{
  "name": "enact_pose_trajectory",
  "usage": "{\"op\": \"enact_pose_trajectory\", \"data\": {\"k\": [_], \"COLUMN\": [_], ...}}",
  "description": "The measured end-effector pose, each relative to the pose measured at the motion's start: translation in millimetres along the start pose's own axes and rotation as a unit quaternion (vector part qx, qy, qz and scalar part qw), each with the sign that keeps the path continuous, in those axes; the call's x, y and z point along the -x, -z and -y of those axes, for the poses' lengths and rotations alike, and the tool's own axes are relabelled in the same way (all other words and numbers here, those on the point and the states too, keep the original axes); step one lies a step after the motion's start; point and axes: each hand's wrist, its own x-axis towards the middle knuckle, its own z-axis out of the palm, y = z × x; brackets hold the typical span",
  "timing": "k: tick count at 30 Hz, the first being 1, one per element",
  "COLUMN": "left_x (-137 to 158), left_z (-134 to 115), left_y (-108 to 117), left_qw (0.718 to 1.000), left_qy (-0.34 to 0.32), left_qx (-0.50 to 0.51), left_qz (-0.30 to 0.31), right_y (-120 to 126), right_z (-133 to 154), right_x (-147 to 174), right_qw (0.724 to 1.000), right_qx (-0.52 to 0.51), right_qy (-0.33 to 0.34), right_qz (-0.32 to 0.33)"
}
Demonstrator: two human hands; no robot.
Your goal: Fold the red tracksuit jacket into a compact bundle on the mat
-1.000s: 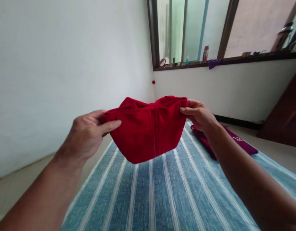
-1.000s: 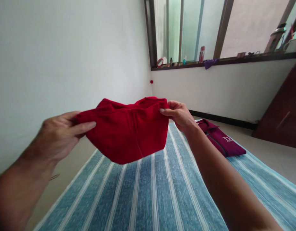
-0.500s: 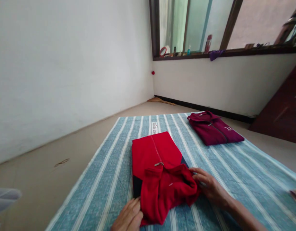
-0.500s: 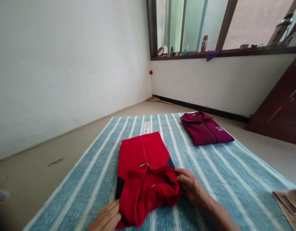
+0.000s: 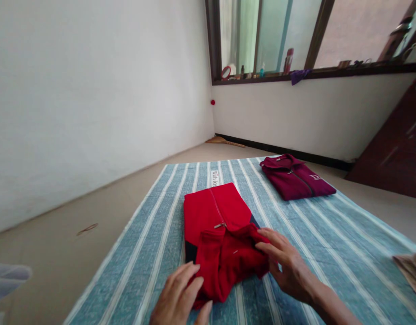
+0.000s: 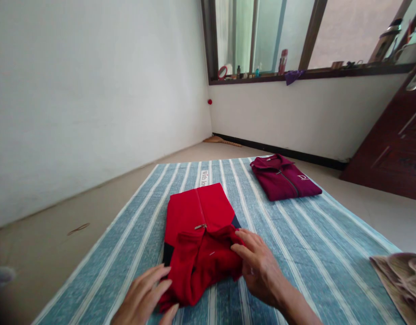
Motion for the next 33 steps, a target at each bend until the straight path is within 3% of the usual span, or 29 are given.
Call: {"op": "enact_pose_trajectory", "data": {"k": [4, 11, 14, 19, 25, 33], "left_x": [-21.2, -47.1, -51.7, -54.7, -53.1, -27.3], "left_z": [-13.6, -14.9, -14.1, -4.3, 2.6, 6.3], "left_y": [-5.0, -2.4, -1.0, -5.9, -15.1, -11.7], "left_qw": [0.997, 0.967, 0.957, 0.974, 0.972, 0.988], "left_qy": [-0.016, -0.021, -0.039, -0.112, -0.194, -0.148], "left_qx": [-0.008, -0.014, -0.026, -0.057, -0.113, -0.035], "left_qz": [0.079, 0.255, 0.288, 0.190, 0.069, 0.037], "right_y": [13.0, 13.6, 11.3, 9.9, 1.5, 3.6], "right_z": [15.0, 14.3, 12.2, 9.1, 4.5, -3.3], "right_x": [-12.0, -30.0, -32.1, -34.8, -28.5, -16.1], "right_qw": [0.995, 0.980, 0.973, 0.971, 0.980, 0.980], "right_qx": [-0.011, 0.022, 0.065, 0.111, 0.121, 0.100], "right_qy": [0.031, 0.084, 0.092, 0.100, 0.150, 0.171], "right_qz": [0.099, 0.181, 0.201, 0.186, 0.050, 0.015]}}
